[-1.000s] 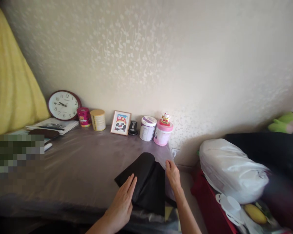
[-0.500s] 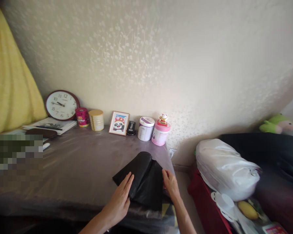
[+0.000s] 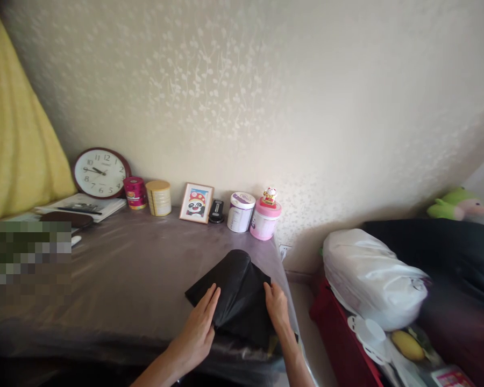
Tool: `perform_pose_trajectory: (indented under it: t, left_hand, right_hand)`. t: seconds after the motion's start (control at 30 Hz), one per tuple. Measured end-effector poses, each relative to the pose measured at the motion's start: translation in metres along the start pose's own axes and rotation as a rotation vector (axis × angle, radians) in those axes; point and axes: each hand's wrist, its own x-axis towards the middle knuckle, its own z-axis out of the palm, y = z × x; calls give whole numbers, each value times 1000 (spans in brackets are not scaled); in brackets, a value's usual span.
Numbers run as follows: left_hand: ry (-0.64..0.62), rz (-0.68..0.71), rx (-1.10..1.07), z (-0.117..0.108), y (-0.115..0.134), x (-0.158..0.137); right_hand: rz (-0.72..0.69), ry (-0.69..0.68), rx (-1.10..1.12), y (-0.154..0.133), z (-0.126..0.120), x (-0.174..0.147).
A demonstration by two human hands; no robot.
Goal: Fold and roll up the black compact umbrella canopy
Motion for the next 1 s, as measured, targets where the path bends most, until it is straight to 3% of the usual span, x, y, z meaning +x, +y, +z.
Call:
perform_pose_trajectory:
  t: [0.17, 0.4, 0.63, 0.83, 1.0]
  left_hand:
    - [7, -6, 22, 2, -2, 1]
    - [-10, -41, 80, 3, -1, 0]
    - [-10, -65, 119, 1, 0, 2]
    - [0, -58, 125, -3, 1, 3]
    - [21, -50, 115, -8, 3, 3]
  right_hand:
    - [142, -139, 255, -24, -12, -3]
    - [120, -172, 462, -73, -12, 7]
    - [155, -182, 531, -109, 20, 19]
    - [204, -205, 531, -113, 56, 25]
    - [303, -264, 556, -111, 71, 28]
